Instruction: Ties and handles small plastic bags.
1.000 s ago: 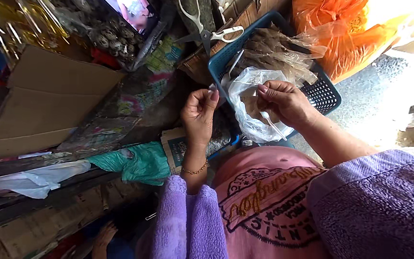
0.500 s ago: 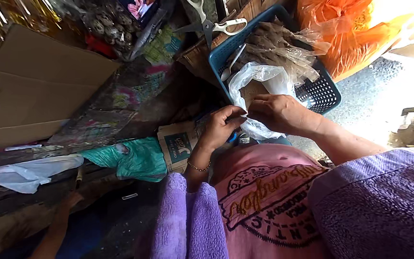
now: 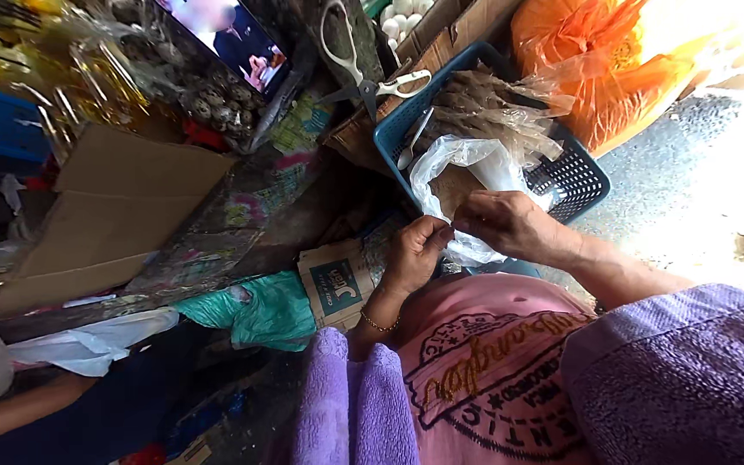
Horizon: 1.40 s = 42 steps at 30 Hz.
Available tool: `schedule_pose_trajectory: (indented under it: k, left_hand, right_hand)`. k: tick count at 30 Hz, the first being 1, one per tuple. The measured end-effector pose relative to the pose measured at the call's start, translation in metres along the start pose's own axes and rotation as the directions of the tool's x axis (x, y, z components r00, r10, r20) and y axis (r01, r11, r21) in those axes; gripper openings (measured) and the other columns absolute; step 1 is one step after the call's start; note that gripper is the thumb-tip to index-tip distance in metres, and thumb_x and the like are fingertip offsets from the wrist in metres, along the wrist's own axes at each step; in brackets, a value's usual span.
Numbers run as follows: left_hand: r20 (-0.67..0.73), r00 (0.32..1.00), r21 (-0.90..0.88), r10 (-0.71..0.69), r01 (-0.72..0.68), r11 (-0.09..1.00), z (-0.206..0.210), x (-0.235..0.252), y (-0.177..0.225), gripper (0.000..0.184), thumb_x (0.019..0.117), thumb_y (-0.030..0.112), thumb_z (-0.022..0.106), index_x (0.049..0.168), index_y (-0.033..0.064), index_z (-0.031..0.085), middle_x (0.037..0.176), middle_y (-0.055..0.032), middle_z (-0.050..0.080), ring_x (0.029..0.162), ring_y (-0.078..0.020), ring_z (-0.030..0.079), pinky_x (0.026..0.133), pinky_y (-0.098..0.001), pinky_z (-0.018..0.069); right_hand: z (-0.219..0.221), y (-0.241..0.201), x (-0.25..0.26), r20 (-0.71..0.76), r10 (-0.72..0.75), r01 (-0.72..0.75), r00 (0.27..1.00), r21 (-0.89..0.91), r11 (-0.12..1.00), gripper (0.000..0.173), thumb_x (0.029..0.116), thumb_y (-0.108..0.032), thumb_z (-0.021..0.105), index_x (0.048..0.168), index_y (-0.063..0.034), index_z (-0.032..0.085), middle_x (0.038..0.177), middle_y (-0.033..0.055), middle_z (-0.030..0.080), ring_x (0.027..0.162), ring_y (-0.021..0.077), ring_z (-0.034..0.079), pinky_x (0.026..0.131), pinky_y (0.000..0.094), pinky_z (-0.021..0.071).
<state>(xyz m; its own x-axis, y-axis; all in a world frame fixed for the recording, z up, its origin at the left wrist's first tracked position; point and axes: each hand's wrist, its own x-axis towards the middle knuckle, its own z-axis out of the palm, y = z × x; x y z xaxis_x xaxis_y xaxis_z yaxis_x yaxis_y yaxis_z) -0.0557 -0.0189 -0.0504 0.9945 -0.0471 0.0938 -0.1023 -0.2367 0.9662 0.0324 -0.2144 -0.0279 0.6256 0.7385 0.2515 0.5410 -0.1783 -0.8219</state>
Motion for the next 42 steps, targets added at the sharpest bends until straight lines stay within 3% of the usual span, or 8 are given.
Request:
schedule_pose_trajectory:
  k: [8,13,16,24,29,33,40,42]
  left_hand:
    - [0.075,0.994,-0.175,-0.078,0.09,0.98,0.005,-0.005,0.0,0.022,0.106,0.014,0.047,0.091,0.0076,0.061,0.069,0.0083,0.051,0.06,0.0016,0.047,0.059,-0.0163,0.0421]
    - [0.063,0.993,-0.301,-0.102,0.116,0.947,-0.009,-0.009,-0.005,0.014,0.0963,0.013,0.067,0.109,0.0059,0.066,0.082,0.0093,0.066,0.069,0.0029,0.059,0.065,-0.0169,0.051]
    - [0.035,0.99,-0.302,-0.133,0.137,0.943,-0.012,-0.012,-0.005,0.016,0.091,0.004,0.072,0.104,0.0079,0.065,0.086,0.0072,0.067,0.074,-0.0001,0.063,0.069,-0.0198,0.0561]
    - [0.057,0.994,-0.149,-0.096,0.104,0.983,-0.01,-0.018,-0.007,0.009,0.0977,0.003,0.061,0.094,0.0004,0.069,0.079,0.0048,0.067,0.072,-0.0001,0.063,0.07,-0.0202,0.0558]
    - [0.134,0.984,-0.19,-0.115,0.139,0.972,-0.014,-0.022,-0.015,0.021,0.1049,0.017,0.052,0.09,0.0084,0.065,0.069,0.0089,0.057,0.059,0.002,0.051,0.057,-0.0154,0.0447]
    - [0.148,0.983,-0.248,-0.106,0.141,0.958,-0.015,-0.022,-0.015,0.018,0.1035,0.016,0.056,0.092,0.009,0.068,0.068,0.0098,0.056,0.056,0.0035,0.046,0.053,-0.0134,0.0399]
    - [0.062,0.996,-0.292,-0.069,0.084,0.953,-0.013,-0.018,-0.01,0.016,0.1051,0.017,0.056,0.095,0.0107,0.066,0.076,0.0061,0.062,0.063,-0.0014,0.057,0.06,-0.0178,0.0518]
    - [0.03,0.998,-0.265,-0.058,0.064,0.962,-0.013,-0.017,-0.008,0.017,0.1062,0.018,0.054,0.096,0.0105,0.066,0.076,0.0054,0.062,0.063,-0.0024,0.058,0.06,-0.0189,0.0526]
  right_hand:
    - [0.012,-0.006,-0.004,-0.106,0.045,-0.041,0.993,0.044,0.998,0.038,0.1059,-0.027,0.051,0.074,-0.0079,0.061,0.062,-0.0028,0.05,0.056,0.0049,0.048,0.052,0.0241,0.0386]
    - [0.01,-0.003,-0.004,-0.045,0.069,-0.066,0.997,0.063,0.996,0.019,0.1001,-0.018,0.063,0.092,-0.0031,0.07,0.076,0.0031,0.063,0.067,0.008,0.058,0.064,0.0256,0.0503]
    - [0.008,-0.002,-0.005,-0.004,0.089,-0.088,0.996,0.094,0.992,0.013,0.099,-0.015,0.064,0.095,-0.0045,0.071,0.081,0.0026,0.064,0.071,0.0074,0.06,0.068,0.0249,0.0519]
    - [0.023,-0.005,-0.007,-0.038,0.024,-0.023,0.999,0.016,1.0,0.02,0.1,-0.02,0.06,0.088,-0.0054,0.067,0.073,0.0023,0.059,0.065,0.0115,0.058,0.06,0.0299,0.0486]
    - [0.026,0.0,-0.011,-0.047,0.042,-0.041,0.998,0.021,0.999,0.033,0.1052,-0.026,0.051,0.083,-0.005,0.064,0.067,0.0037,0.055,0.062,0.0157,0.056,0.058,0.0357,0.0442]
    - [0.028,0.005,-0.013,-0.028,0.147,-0.141,0.989,0.155,0.978,0.041,0.1072,-0.029,0.049,0.074,-0.0075,0.061,0.059,-0.0027,0.049,0.054,0.0067,0.048,0.054,0.0278,0.0383]
    - [0.011,0.014,-0.012,0.093,0.391,-0.379,0.916,0.524,0.763,0.045,0.112,-0.035,0.029,0.114,-0.0094,0.066,0.096,-0.0021,0.067,0.071,0.0049,0.063,0.063,0.0243,0.0558]
    - [0.009,0.017,-0.015,0.079,0.361,-0.341,0.929,0.561,0.755,0.032,0.1104,-0.029,0.038,0.115,-0.0093,0.063,0.096,-0.0023,0.067,0.073,0.0045,0.063,0.063,0.0224,0.0544]
